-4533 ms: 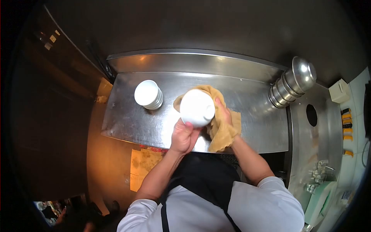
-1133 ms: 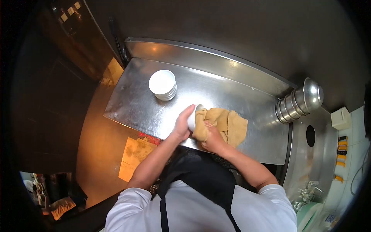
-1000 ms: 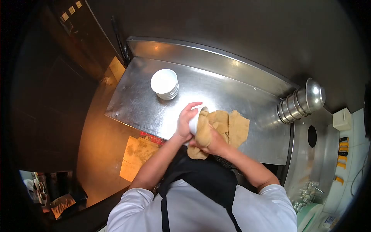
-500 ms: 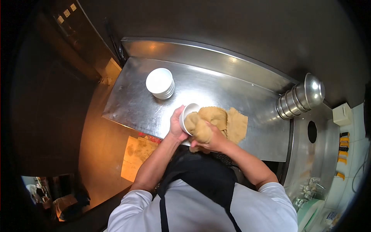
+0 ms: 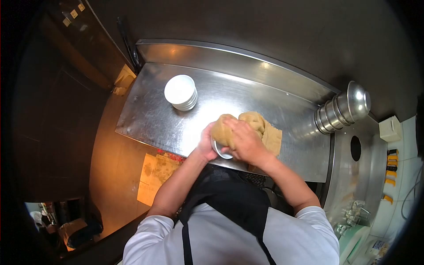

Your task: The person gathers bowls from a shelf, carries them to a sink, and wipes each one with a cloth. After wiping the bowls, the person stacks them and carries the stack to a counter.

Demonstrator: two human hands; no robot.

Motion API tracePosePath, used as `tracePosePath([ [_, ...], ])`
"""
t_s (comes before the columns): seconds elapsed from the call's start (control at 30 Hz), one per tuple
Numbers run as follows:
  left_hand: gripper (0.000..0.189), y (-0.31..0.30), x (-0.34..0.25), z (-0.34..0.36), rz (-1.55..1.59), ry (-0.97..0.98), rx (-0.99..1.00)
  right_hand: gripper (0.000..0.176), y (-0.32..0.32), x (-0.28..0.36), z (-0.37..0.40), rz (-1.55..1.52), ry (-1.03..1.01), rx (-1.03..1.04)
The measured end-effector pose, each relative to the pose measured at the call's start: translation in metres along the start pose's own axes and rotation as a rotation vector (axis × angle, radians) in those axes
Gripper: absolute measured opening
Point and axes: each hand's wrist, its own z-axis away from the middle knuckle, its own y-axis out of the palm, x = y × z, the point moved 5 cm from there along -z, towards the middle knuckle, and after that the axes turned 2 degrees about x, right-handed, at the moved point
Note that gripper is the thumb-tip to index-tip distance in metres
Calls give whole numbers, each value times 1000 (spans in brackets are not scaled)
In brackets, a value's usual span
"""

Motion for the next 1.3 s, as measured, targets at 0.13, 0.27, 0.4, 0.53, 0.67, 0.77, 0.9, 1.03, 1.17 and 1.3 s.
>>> tracePosePath([
  [0.13, 52, 11, -3, 5, -87, -3, -77, 82, 27, -9, 15, 48, 42, 167],
  [0.27, 46, -8, 2, 2, -197, 59, -176, 77, 55, 5, 32, 38, 93, 115],
  [0.4, 46, -1, -9, 4, -190, 4, -109, 64, 44, 6, 26, -560, 230, 93],
  [0.53, 47, 23, -19, 3, -147, -118, -93, 52, 34, 7, 11, -57, 165, -23],
  [0.67, 43, 6, -18, -3, -304, 42, -255, 41, 42, -10, 18, -700, 515, 15],
  [0.77, 45, 12, -12, -5, -294, 65, -134, 35, 28, -20, 14, -1064, 580, -185],
  [0.9, 46, 27, -10, -4, -76, 70, 59, 24, 10, -54, 21, -1037, 794, -620],
  [1.03, 47, 24, -7, 5, -30, 157, -24, 22, -25, -103, 44, -604, 929, -856],
  [1.17, 45, 17, -13, 6, -136, 260, 2, 21, -12, -73, 52, -551, 772, -665],
  [1.3, 29, 19, 17, -5, -583, 403, -74, 52, 13, -16, 18, 65, 303, -385],
])
